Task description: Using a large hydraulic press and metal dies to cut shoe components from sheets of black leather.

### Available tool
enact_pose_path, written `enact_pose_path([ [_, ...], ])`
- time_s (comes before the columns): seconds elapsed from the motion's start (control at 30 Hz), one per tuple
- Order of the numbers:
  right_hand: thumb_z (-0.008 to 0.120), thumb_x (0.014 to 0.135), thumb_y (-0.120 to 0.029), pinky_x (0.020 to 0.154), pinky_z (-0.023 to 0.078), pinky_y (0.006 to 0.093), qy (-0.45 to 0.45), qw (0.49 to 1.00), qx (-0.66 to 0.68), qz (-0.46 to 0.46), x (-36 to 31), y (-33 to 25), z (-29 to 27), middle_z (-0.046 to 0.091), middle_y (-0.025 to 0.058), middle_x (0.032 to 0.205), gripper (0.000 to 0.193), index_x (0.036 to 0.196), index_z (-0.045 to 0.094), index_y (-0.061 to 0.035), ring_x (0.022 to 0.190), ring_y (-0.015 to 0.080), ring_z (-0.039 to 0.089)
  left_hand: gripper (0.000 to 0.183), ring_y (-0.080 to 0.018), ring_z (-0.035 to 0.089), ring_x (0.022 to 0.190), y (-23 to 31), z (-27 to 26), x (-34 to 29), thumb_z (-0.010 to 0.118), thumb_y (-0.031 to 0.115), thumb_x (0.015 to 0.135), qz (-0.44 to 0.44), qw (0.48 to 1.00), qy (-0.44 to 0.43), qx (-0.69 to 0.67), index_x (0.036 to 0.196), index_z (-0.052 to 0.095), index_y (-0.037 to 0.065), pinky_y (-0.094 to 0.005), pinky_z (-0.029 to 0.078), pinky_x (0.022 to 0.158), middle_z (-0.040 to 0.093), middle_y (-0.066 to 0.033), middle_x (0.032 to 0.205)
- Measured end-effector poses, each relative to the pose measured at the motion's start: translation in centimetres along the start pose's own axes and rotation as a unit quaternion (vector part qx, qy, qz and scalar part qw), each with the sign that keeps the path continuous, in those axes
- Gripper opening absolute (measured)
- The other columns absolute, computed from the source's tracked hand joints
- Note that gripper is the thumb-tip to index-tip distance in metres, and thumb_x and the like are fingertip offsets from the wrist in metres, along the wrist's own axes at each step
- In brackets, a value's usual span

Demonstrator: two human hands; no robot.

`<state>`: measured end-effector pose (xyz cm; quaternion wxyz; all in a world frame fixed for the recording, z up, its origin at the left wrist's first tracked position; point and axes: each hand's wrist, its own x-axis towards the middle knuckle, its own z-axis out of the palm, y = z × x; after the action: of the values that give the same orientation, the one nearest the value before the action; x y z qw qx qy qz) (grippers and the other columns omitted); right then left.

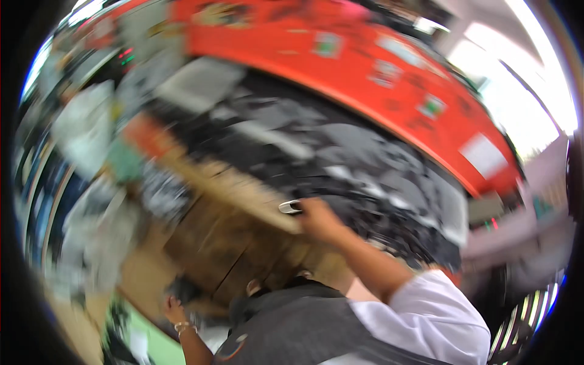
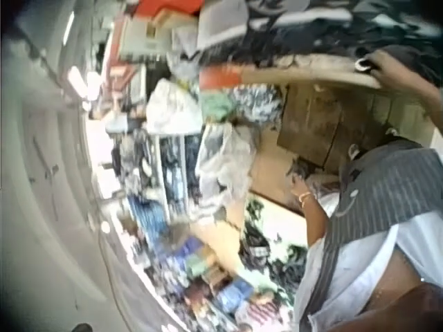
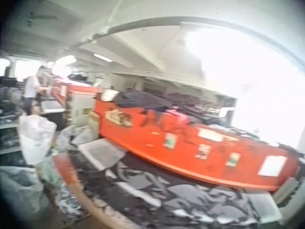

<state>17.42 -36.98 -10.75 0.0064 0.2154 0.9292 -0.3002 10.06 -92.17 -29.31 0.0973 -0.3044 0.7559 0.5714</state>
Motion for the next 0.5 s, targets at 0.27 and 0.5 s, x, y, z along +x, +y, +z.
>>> enact_pose_path([
  [0.27,0.063,0.083,-0.021,0.093,0.045,0.0425,0.134,0.987,0.079,0.048,-0.9,9.6,-13.5,0.058,0.0210,0.110,0.042,0.118,0.057,0.0018,0.108,0.0378,0.054,0.014,-0.0224,0.060,0.083,30.1,42.9,-19.0,0.056,0.000,0.090,0.636,0.680,-0.361,0.061,0.100,0.063,-0.004,-0.0306,0.049,0.075,0.062,-0.0126,0.094],
  [0.5,0.064,0.081,-0.019,0.095,0.043,0.0456,0.290,0.932,-0.026,0.216,-9.9,25.3,-26.0,0.060,0.0243,0.111,0.041,0.116,0.060,0.0012,0.107,0.0414,0.054,0.014,-0.0259,0.059,0.086,29.5,50.4,-26.0,0.061,0.013,0.082,0.690,0.635,-0.264,0.227,0.092,0.069,0.007,-0.0397,0.040,0.084,0.066,-0.0060,0.086],
])
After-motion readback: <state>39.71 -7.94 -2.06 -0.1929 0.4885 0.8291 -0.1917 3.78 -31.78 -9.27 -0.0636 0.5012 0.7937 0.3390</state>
